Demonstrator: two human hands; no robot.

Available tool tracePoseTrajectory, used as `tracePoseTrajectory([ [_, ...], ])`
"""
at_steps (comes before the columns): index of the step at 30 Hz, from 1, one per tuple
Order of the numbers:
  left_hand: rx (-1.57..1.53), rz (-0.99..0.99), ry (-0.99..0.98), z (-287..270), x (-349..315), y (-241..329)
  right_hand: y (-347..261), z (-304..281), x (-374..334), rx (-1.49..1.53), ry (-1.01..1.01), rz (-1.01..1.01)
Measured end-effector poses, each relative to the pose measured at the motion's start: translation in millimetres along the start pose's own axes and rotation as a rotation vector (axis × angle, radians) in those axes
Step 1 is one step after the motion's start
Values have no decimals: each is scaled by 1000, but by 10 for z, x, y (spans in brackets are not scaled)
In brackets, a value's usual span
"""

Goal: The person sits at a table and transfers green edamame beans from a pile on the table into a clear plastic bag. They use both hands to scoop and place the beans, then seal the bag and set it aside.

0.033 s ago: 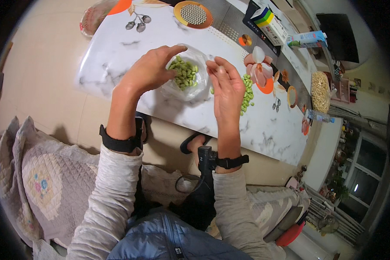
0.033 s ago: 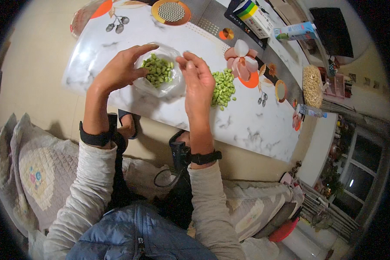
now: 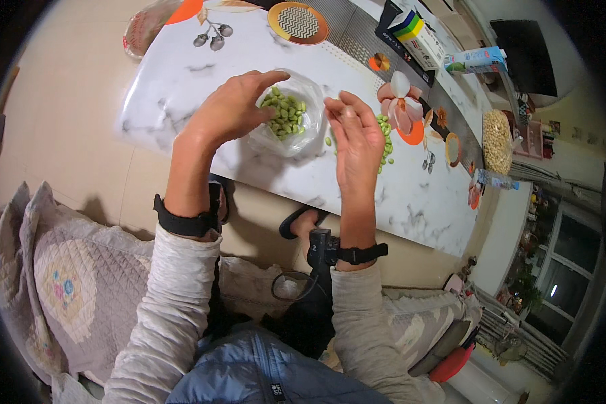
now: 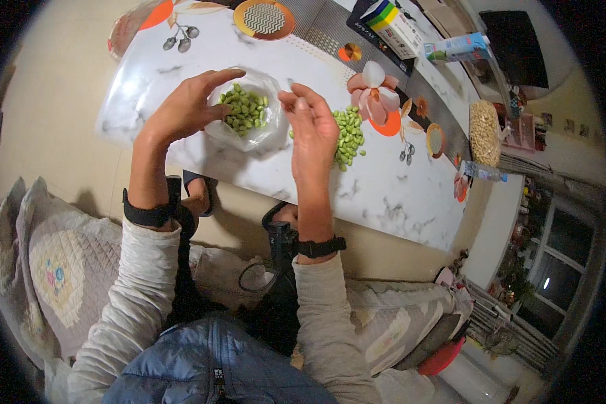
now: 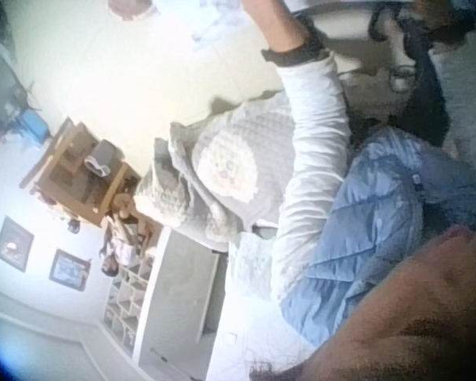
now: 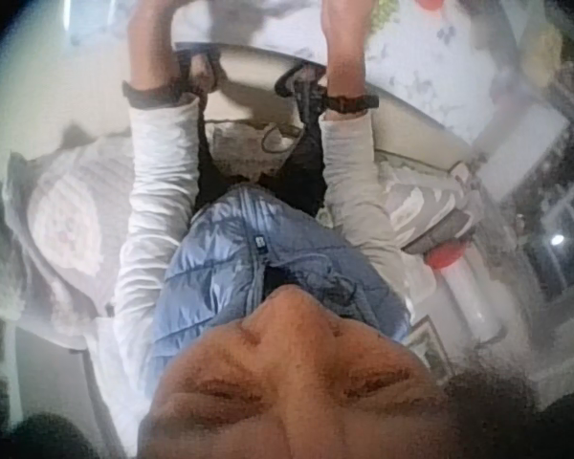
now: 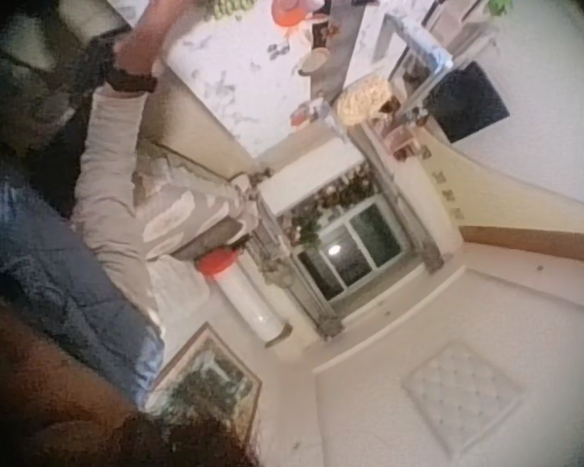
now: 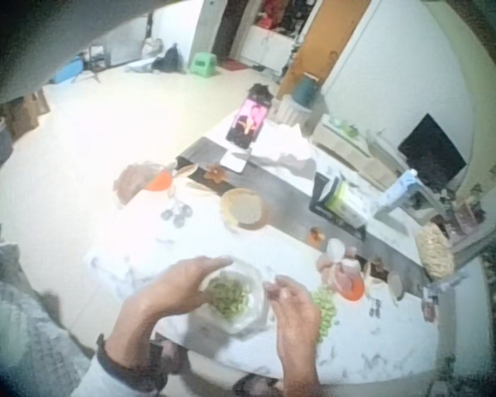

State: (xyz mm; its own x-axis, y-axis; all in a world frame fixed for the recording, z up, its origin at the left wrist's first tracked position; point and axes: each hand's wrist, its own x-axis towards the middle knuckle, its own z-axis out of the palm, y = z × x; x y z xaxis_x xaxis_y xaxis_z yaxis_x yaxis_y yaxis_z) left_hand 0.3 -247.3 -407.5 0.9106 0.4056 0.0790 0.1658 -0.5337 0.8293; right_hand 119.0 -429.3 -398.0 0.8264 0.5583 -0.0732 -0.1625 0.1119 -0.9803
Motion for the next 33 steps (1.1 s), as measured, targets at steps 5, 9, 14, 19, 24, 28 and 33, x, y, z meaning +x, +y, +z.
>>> tracePoseTrajectory([
  [5, 90, -52, 206, -11, 51, 65, -82, -644, 27, 197, 136, -25],
  [9, -9, -37, 400, 50, 150, 295, 32, -935, 125, 343, 321, 27],
  [14, -254, 164, 74, 353, 84, 649, -146, -898, -119, -141, -71, 220],
  [19, -32, 204, 20, 540, 64, 571, 242, -785, -1067, -175, -1208, 679],
  [24, 47, 269, 7, 646, 70, 576, 2323, -1537, -1968, -1368, -1533, 442],
  [28, -38, 135, -38, 575, 116, 679, 3882, -2639, -2318, -1102, -810, 789],
  [33, -4, 60, -75, 570, 112, 698, 4361, -2773, -3012, -285, 208, 1223],
])
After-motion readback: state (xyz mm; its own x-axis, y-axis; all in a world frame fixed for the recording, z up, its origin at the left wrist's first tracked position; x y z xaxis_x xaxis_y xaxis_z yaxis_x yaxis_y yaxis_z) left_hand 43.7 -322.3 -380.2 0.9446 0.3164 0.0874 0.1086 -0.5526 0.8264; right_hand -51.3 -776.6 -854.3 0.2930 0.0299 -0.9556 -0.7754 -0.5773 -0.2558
